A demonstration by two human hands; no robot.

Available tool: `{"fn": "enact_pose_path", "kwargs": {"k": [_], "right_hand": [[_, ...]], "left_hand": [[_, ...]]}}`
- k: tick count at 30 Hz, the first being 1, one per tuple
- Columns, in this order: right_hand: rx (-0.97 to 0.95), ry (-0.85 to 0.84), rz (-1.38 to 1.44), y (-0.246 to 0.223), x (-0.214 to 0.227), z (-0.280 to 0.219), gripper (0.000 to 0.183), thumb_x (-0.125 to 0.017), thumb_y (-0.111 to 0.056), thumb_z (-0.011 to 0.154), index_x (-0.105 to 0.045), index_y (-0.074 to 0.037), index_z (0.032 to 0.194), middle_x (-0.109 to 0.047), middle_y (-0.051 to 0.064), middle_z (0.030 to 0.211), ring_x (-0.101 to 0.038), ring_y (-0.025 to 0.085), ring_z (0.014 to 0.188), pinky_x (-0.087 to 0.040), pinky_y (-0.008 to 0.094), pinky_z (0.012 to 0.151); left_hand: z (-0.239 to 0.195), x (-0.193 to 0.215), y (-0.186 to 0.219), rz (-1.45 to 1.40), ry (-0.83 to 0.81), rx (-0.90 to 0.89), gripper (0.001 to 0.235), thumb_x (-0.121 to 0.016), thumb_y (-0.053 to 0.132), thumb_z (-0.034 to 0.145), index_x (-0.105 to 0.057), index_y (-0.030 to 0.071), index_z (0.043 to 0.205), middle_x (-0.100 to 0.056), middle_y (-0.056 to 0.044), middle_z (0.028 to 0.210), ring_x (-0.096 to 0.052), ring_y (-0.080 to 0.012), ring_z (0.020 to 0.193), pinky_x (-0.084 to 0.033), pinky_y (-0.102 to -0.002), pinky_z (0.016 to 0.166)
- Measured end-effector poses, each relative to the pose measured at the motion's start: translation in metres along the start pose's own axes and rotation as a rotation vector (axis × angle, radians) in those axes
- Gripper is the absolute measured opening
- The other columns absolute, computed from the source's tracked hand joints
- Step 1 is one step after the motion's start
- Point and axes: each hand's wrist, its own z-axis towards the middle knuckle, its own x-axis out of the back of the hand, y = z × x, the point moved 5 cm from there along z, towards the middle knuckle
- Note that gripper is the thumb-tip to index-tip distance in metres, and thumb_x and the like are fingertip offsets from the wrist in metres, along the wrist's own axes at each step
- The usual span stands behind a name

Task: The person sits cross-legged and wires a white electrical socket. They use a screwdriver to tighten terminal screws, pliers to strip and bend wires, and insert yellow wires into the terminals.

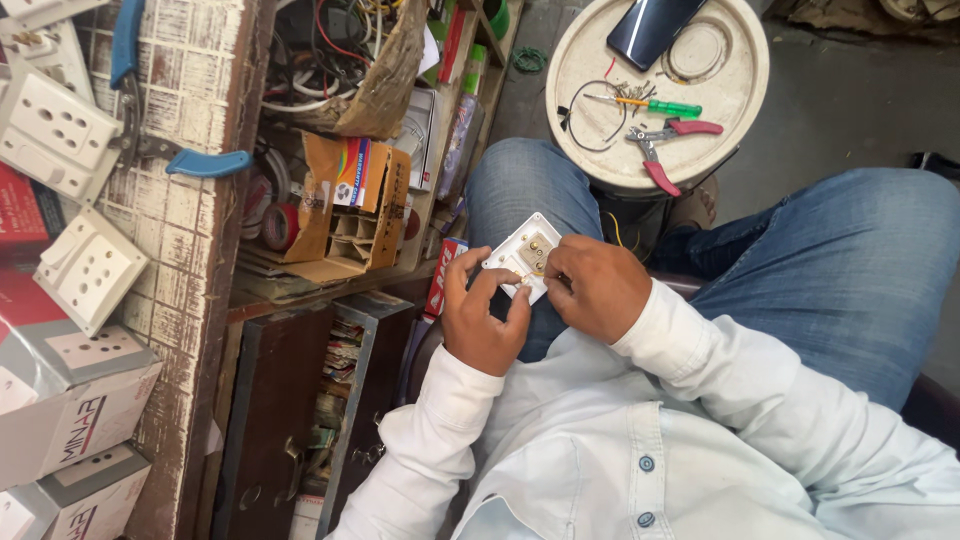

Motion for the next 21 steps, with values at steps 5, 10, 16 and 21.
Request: {"fn": "enact_pose_path", "kwargs": {"k": [5, 10, 16, 21], "right_hand": [[-0.035, -0.028, -0.015, -0.0004, -0.0014, -0.0012, 0.007, -0.074, -0.01, 0.078, -0.07, -0.006, 0.081, -0.067, 0.01, 0.082, -0.068, 0.033, 0.073, -0.054, 0.042, 0.064], [-0.035, -0.046, -0.004, -0.0012, -0.0041, -0.002, 0.008, -0.075, -0.011, 0.078, -0.07, -0.006, 0.082, -0.067, 0.011, 0.083, -0.068, 0.034, 0.073, -0.054, 0.043, 0.063], [-0.053, -0.079, 0.0, 0.005, -0.0088, -0.0025, 0.01, -0.075, -0.012, 0.079, -0.07, -0.005, 0.083, -0.067, 0.011, 0.083, -0.068, 0.034, 0.073, -0.054, 0.043, 0.063], [-0.043, -0.051, 0.013, 0.0044, -0.0087, -0.0038, 0.01, -0.074, -0.012, 0.08, -0.07, -0.004, 0.084, -0.067, 0.012, 0.085, -0.068, 0.034, 0.074, -0.054, 0.043, 0.063]], "left_hand": [[0.0007, -0.0029, -0.0017, 0.025, -0.007, -0.035, 0.022, -0.08, 0.003, 0.077, -0.076, 0.008, 0.099, -0.057, -0.022, 0.131, -0.061, -0.0381, 0.121, -0.052, -0.043, 0.105], [-0.0013, -0.0061, -0.0073, -0.024, -0.019, 0.026, 0.018, -0.082, 0.004, 0.078, -0.074, 0.007, 0.094, -0.056, -0.021, 0.13, -0.062, -0.0367, 0.12, -0.052, -0.043, 0.104], [-0.0032, -0.0077, -0.0079, -0.036, -0.056, 0.036, 0.017, -0.079, 0.003, 0.082, -0.073, 0.005, 0.097, -0.054, -0.022, 0.134, -0.062, -0.0367, 0.121, -0.052, -0.043, 0.105], [-0.0019, -0.0054, -0.0027, -0.006, -0.065, -0.028, 0.021, -0.073, -0.002, 0.085, -0.076, 0.006, 0.104, -0.053, -0.021, 0.14, -0.062, -0.0369, 0.126, -0.052, -0.043, 0.109]]}}
